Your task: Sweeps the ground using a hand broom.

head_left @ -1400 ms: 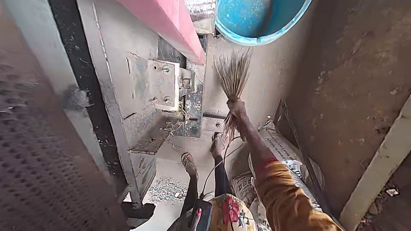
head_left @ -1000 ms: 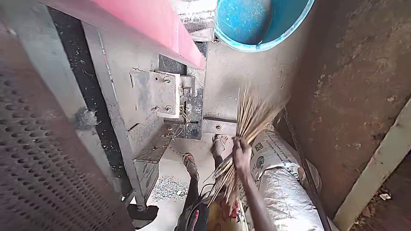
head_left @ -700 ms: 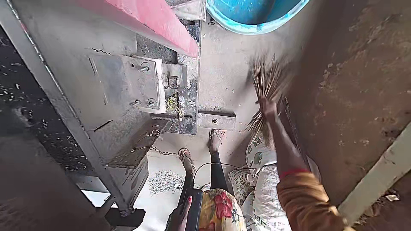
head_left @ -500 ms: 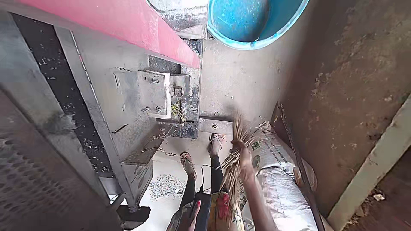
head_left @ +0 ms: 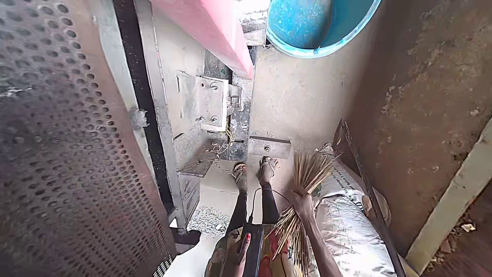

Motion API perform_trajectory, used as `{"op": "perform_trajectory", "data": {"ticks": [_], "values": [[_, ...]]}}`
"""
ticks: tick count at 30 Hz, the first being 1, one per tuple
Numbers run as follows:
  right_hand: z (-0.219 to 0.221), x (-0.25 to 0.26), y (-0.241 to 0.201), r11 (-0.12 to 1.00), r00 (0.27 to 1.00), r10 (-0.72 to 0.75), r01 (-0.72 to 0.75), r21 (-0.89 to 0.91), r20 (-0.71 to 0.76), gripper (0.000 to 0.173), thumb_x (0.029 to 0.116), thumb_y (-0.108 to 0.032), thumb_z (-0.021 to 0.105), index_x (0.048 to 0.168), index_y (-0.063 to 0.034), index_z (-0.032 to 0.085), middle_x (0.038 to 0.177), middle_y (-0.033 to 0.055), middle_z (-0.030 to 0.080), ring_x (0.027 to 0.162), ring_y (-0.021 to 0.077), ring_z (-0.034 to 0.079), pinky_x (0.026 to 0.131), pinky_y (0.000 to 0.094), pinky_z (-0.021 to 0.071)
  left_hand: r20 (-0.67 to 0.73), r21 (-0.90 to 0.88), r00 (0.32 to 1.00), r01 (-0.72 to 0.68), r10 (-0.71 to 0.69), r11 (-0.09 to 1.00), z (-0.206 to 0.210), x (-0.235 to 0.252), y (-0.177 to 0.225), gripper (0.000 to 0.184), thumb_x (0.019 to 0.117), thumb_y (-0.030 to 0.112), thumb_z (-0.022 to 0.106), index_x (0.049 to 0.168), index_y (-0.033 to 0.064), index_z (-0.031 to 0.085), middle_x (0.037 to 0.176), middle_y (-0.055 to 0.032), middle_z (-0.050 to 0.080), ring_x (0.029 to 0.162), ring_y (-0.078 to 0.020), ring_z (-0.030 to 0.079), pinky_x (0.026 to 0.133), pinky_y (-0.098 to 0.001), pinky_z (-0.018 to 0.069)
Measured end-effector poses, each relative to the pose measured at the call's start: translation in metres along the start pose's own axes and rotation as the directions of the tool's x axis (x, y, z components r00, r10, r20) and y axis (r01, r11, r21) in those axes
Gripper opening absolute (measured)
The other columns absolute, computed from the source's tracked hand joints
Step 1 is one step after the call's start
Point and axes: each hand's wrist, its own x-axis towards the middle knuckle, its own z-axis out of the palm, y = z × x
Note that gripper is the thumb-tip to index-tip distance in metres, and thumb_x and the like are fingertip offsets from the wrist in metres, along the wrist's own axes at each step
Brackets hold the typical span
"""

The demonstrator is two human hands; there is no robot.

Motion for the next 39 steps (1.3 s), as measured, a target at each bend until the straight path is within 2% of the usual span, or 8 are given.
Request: {"op": "perform_trajectory", "data": {"ticks": [7, 14, 17, 25, 27, 30, 35, 39], "values": [[-0.017, 0.064, -0.130, 0.838, 0.940, -0.229, 0.323, -0.440, 0.253, 0.029, 0.1011, -0.022, 0.054, 0.121, -0.0051, 0.067, 0.118, 0.0231, 0.069, 0.113, 0.0403, 0.066, 0.093, 0.0603, 0.0501, -0.123, 0.203, 0.964, -0.210, 0.238, 0.956, 0.011, 0.001, -0.047, 0.060, 0.0983, 0.053, 0.050, 0.109, -0.0010, 0.074, 0.096, -0.0199, 0.074, 0.094, -0.0328, 0.072, 0.091, -0.0564, 0.0539], [0.057, 0.062, 0.028, 0.976, 0.992, -0.114, 0.103, 0.192, 0.050, 0.024, 0.1014, -0.008, 0.055, 0.114, 0.0026, 0.073, 0.099, 0.0160, 0.072, 0.089, 0.0232, 0.065, 0.084, 0.0436, 0.0519, -0.055, 0.350, 0.935, -0.311, 0.351, 0.884, -0.013, 0.007, -0.059, 0.063, 0.0960, 0.058, 0.051, 0.105, 0.0003, 0.074, 0.091, -0.0182, 0.074, 0.089, -0.0327, 0.072, 0.084, -0.0568, 0.0550], [0.074, -0.008, 0.034, 0.740, 0.998, 0.030, -0.059, 0.670, 0.054, 0.025, 0.1026, -0.001, 0.045, 0.105, 0.0038, 0.069, 0.062, -0.0003, 0.053, 0.052, 0.0073, 0.050, 0.053, 0.0249, 0.0471, -0.089, 0.312, 0.943, -0.279, 0.321, 0.908, -0.022, 0.011, -0.056, 0.065, 0.0965, 0.060, 0.048, 0.112, 0.0029, 0.074, 0.098, -0.0177, 0.074, 0.096, -0.0321, 0.072, 0.090, -0.0577, 0.0534], [-0.003, 0.009, -0.085, 0.386, 0.933, -0.338, 0.258, 0.886, -0.124, 0.039, 0.0987, 0.001, 0.044, 0.133, -0.0081, 0.061, 0.070, 0.0036, 0.057, 0.050, 0.0105, 0.053, 0.047, 0.0278, 0.0501, -0.086, 0.484, 0.917, -0.303, 0.389, 0.821, -0.055, 0.030, -0.054, 0.068, 0.0968, 0.064, 0.044, 0.116, 0.0051, 0.074, 0.104, -0.0162, 0.075, 0.101, -0.0293, 0.072, 0.094, -0.0552, 0.0536], [0.006, 0.064, -0.075, 0.160, 0.903, -0.420, 0.175, 0.971, -0.093, 0.042, 0.0960, -0.009, 0.043, 0.132, -0.0240, 0.059, 0.066, -0.0010, 0.054, 0.045, 0.0065, 0.049, 0.042, 0.0220, 0.0447, -0.045, 0.581, 0.913, -0.307, 0.406, 0.754, -0.064, 0.027, -0.050, 0.065, 0.0981, 0.061, 0.045, 0.116, 0.0059, 0.074, 0.102, -0.0144, 0.076, 0.100, -0.0277, 0.073, 0.094, -0.0536, 0.0548], [0.063, 0.094, -0.025, -0.057, 0.930, -0.367, -0.024, 0.998, 0.001, 0.030, 0.1021, -0.007, 0.031, 0.113, -0.0144, 0.058, 0.059, -0.0013, 0.055, 0.044, 0.0083, 0.049, 0.041, 0.0235, 0.0433, -0.044, 0.709, 0.943, -0.203, 0.329, 0.676, -0.079, 0.028, -0.051, 0.067, 0.0996, 0.065, 0.039, 0.119, 0.0115, 0.074, 0.095, -0.0132, 0.077, 0.091, -0.0299, 0.075, 0.084, -0.0581, 0.0566], [0.168, -0.016, 0.085, -0.240, 0.966, -0.165, -0.235, 0.942, 0.199, 0.034, 0.0886, -0.001, 0.036, 0.116, -0.0115, 0.053, 0.060, 0.0007, 0.057, 0.043, 0.0097, 0.053, 0.038, 0.0239, 0.0436, -0.065, 0.660, 0.953, -0.182, 0.297, 0.729, -0.082, 0.030, -0.068, 0.066, 0.1018, 0.062, 0.037, 0.123, 0.0100, 0.071, 0.101, -0.0162, 0.076, 0.095, -0.0327, 0.074, 0.086, -0.0629, 0.0539], [0.135, -0.095, 0.067, -0.211, 0.988, -0.111, -0.125, 0.969, 0.104, 0.026, 0.0852, 0.001, 0.041, 0.102, -0.0084, 0.058, 0.064, 0.0026, 0.059, 0.044, 0.0086, 0.050, 0.038, 0.0232, 0.0403, -0.104, 0.593, 0.919, -0.249, 0.380, 0.765, -0.076, 0.039, -0.082, 0.061, 0.1033, 0.057, 0.040, 0.116, 0.0071, 0.073, 0.095, -0.0157, 0.076, 0.091, -0.0304, 0.074, 0.086, -0.0584, 0.0560]]}}
